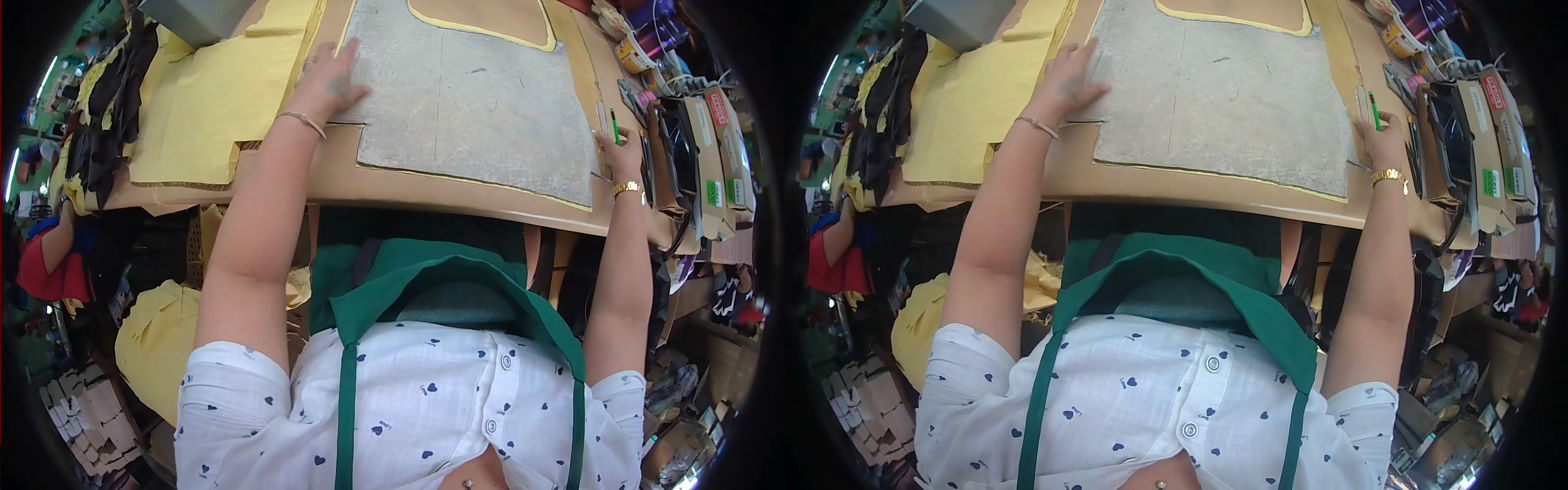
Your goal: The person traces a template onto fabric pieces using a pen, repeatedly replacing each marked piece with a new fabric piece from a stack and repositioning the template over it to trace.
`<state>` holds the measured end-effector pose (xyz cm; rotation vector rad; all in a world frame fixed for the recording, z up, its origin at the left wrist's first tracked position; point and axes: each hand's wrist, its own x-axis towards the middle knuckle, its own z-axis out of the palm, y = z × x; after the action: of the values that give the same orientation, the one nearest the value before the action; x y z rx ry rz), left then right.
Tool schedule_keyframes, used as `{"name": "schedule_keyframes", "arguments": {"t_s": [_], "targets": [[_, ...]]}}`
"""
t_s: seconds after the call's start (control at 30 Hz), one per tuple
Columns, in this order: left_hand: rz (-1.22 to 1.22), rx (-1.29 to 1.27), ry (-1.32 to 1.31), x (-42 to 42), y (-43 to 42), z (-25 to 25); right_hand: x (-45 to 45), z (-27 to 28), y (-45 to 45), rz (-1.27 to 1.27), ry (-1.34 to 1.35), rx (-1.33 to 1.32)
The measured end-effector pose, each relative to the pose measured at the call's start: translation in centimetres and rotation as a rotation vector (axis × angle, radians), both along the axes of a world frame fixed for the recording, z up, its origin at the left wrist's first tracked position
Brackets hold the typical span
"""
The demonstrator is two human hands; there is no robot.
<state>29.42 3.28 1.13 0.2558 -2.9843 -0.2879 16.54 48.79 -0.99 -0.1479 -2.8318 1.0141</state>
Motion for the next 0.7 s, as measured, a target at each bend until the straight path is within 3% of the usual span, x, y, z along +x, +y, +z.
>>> {"name": "schedule_keyframes", "arguments": {"t_s": [0.1, 0.17, 0.2, 0.27, 0.33, 0.4, 0.5, 0.7], "targets": [[-0.206, -0.081, -0.129, 1.6, 2.1, 1.2, 0.7, -0.6, -2.4, 0.050, 0.187, -0.535], [-0.289, -0.114, -0.271, 2.4, 3.5, 2.1, 5.8, 2.2, -8.7, 0.126, 0.046, -0.863], [-0.284, -0.107, -0.335, 2.4, 3.9, 2.5, 7.5, 2.0, -11.4, 0.278, 0.027, -0.880], [-0.271, -0.092, -0.457, 2.2, 4.4, 3.0, 12.5, 3.2, -17.1, 0.346, -0.063, -0.648], [-0.267, -0.096, -0.459, 2.3, 4.3, 2.9, 15.1, 2.8, -20.2, 0.626, -0.138, -0.514], [-0.257, -0.114, -0.465, 2.3, 4.0, 2.9, 17.2, 1.3, -23.0, 0.648, -0.376, -0.932], [-0.257, -0.124, -0.474, 2.4, 3.7, 2.4, 18.3, -0.7, -24.7, 0.815, -0.221, -0.837], [-0.275, -0.072, -0.494, 2.1, 3.4, 1.6, 18.5, -0.5, -25.8, 0.761, -0.165, -0.787]]}}
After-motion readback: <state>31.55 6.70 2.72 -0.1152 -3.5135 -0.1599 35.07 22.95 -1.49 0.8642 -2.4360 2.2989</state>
